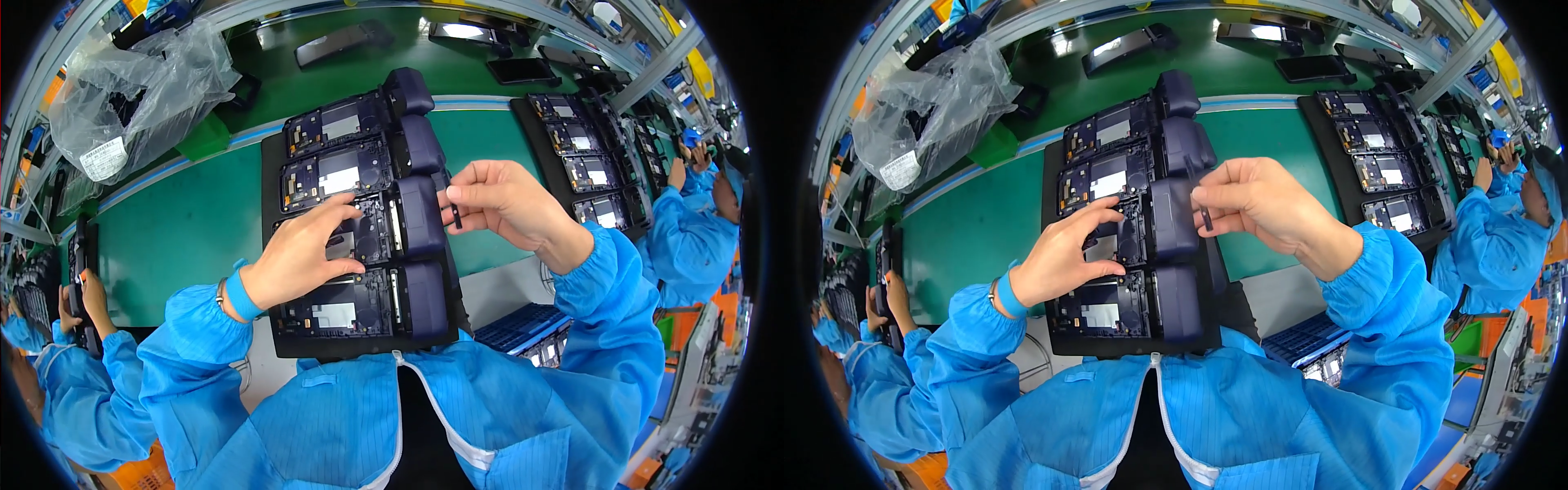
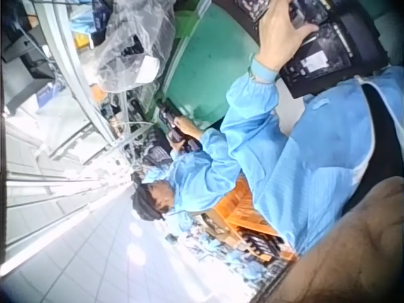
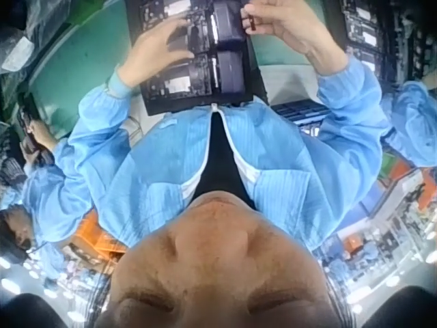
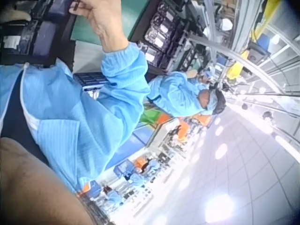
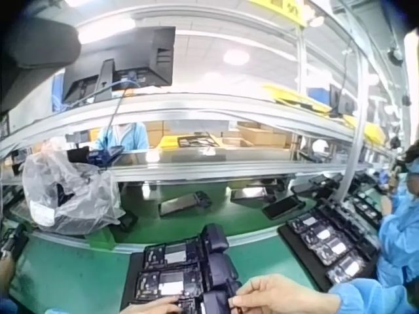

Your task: The person assembles internal electronic components into the plastic housing of a handheld device by hand, picking components from a tray or basket and placing them into the device.

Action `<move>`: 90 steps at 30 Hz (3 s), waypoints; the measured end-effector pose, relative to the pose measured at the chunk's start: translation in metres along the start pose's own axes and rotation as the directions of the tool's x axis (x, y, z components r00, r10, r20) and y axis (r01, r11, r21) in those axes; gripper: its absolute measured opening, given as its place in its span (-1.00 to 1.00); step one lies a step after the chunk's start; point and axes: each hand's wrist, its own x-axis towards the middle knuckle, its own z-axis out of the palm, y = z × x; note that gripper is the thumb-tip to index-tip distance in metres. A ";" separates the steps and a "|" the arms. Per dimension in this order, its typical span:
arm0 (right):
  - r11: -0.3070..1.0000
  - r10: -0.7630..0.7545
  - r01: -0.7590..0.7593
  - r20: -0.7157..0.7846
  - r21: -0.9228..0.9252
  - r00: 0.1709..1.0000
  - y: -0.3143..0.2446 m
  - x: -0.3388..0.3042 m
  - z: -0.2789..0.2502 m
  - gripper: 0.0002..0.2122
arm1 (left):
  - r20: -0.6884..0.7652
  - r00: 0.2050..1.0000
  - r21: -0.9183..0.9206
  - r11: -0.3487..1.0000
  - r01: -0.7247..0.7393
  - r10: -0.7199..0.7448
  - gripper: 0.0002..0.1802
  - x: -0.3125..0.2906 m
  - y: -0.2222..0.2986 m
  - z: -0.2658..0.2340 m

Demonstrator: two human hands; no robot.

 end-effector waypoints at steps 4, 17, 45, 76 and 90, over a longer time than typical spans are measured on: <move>0.998 -0.061 0.062 -0.067 0.011 0.996 -0.003 -0.002 0.009 -0.89 | -0.004 0.999 0.012 0.999 -0.042 0.042 -0.35 0.001 0.002 -0.002; 0.997 -0.030 0.034 -0.066 0.066 0.997 0.025 0.022 0.012 -0.88 | -0.126 0.988 -0.118 0.987 -0.105 0.090 -0.35 0.000 -0.010 0.004; 0.698 -0.351 0.152 -0.149 -0.699 0.925 0.008 0.009 0.009 -0.78 | -0.075 0.997 -0.237 0.971 -0.030 0.012 -0.30 0.006 -0.012 0.009; 0.790 -0.515 0.476 0.003 -0.387 0.857 0.012 0.007 0.039 -0.87 | -0.001 0.929 -0.817 0.535 0.213 -0.371 -0.74 0.007 0.024 0.009; 0.934 -0.325 0.326 0.033 -0.148 0.945 0.014 -0.019 0.052 -0.85 | -0.561 0.827 -0.334 0.905 -0.264 0.034 -0.84 0.005 0.038 0.018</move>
